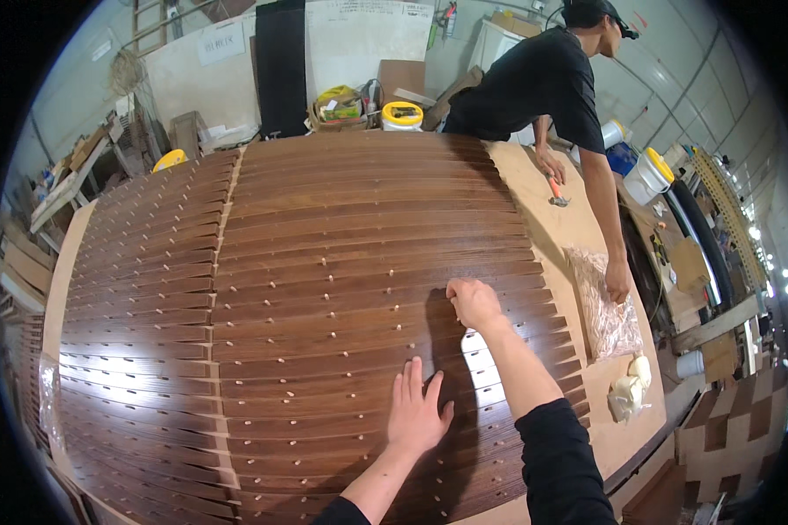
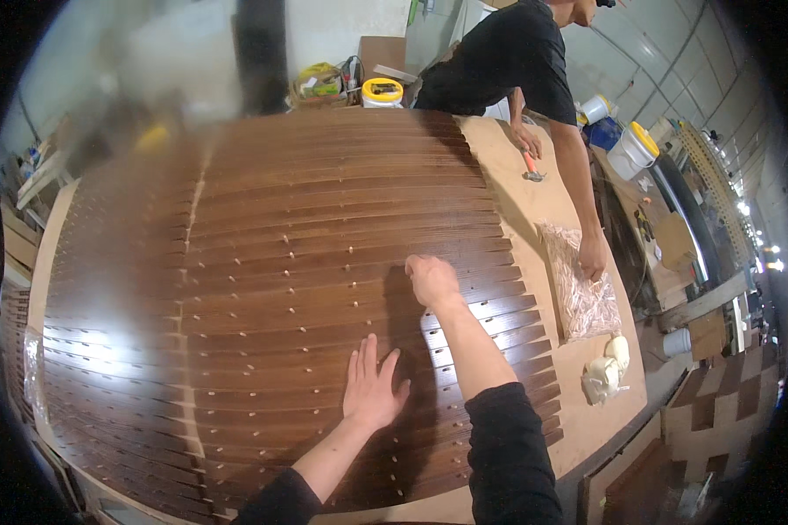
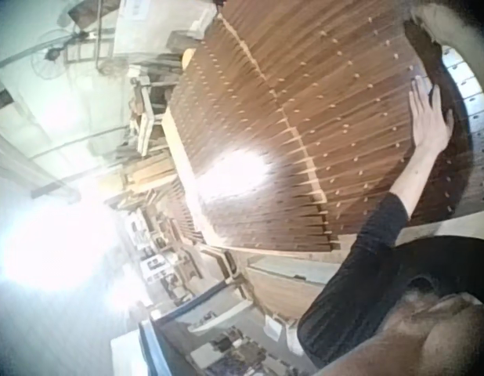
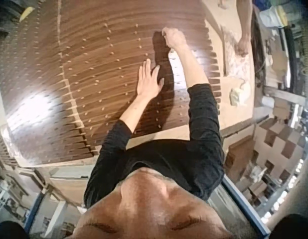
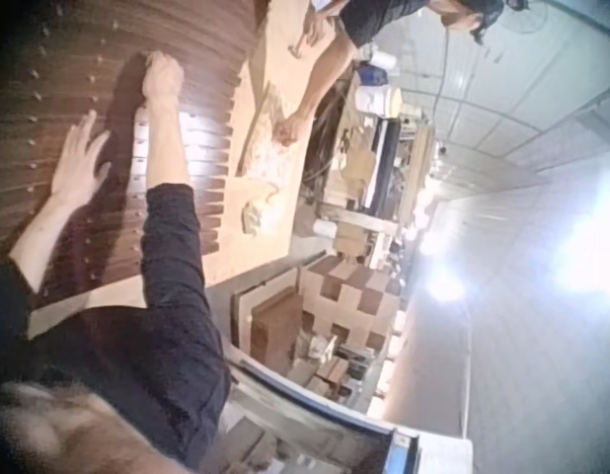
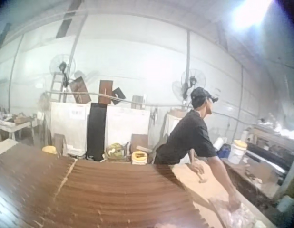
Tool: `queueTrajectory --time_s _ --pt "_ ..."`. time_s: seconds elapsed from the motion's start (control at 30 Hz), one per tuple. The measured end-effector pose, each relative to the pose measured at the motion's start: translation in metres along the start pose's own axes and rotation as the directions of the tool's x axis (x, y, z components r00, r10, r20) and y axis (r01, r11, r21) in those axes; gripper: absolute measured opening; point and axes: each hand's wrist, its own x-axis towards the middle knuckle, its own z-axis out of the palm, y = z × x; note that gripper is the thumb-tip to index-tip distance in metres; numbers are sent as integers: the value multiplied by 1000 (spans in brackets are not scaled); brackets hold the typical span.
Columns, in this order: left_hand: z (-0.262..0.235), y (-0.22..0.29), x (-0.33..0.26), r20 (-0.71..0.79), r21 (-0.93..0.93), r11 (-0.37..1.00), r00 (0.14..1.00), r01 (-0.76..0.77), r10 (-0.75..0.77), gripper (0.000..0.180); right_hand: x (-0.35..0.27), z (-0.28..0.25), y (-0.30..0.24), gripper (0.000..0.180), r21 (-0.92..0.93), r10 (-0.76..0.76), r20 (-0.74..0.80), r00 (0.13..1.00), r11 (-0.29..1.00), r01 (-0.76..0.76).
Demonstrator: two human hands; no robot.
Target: Two people work together to place wooden pegs into holes in wooden slats by hand and then hammer them in. One person continues placing pegs while the other uses a hammer to secure them into the slats.
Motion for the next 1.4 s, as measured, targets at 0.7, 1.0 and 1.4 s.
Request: queueTrajectory --time_s 0.7,1.0,1.4 --pt "14 31 -139 26 22 999 999 -37 36 58 -478 8 -14 23 832 851 -335 404 469 -297" --pt "29 43 -138 -230 49 996 969 -77 86 35 -492 -16 -24 20 833 785 -298 542 492 -254" --pt "48 125 -136 -247 38 993 964 108 -95 38 -450 -116 147 15 529 380 -512 770 846 -66"
